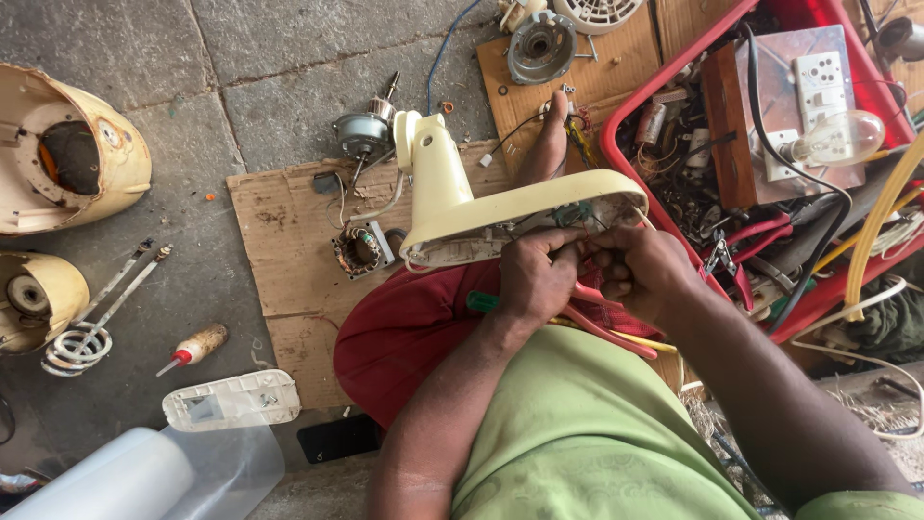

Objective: The person strips wires with a tool and applies red electrical tape to internal connections inside a dismantled white appliance housing while sitting on the floor.

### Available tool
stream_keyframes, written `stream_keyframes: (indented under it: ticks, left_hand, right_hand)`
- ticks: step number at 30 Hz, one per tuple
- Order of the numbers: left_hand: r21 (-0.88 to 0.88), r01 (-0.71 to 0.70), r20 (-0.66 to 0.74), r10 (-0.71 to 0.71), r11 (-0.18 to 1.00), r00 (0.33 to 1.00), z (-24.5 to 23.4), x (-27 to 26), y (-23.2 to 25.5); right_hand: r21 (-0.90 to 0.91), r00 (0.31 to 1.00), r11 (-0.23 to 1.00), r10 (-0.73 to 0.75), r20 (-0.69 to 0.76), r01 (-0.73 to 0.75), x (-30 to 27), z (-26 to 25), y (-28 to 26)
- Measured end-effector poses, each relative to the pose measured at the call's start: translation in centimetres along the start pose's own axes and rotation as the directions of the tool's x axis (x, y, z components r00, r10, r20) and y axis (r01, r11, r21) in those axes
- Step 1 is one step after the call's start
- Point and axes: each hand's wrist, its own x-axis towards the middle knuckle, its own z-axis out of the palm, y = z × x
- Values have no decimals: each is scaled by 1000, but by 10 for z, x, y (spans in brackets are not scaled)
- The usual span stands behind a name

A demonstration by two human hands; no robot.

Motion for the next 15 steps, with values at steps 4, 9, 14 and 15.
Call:
stream_keyframes:
  ticks: [4, 9, 14, 15]
  left_hand:
    - [7, 75, 30, -75, 997, 997, -2, 0, 2]
    - [-57, 130, 36, -128, 990, 991, -2, -1, 3]
    - [-42, 85, 55, -83, 995, 995, -3, 0, 1]
    - [-49, 67, 54, -64, 997, 997, -3, 1, -1]
  right_hand:
    - [-130, 998, 991, -28, -62, 20, -23, 4, -15]
    - [-686, 674, 501, -738, -20, 528, -64, 26, 2]
    - [-775, 271, -113, -897, 349, 622, -67, 38, 14]
    - [-765, 256, -125, -898, 357, 632, -66, 39, 14]
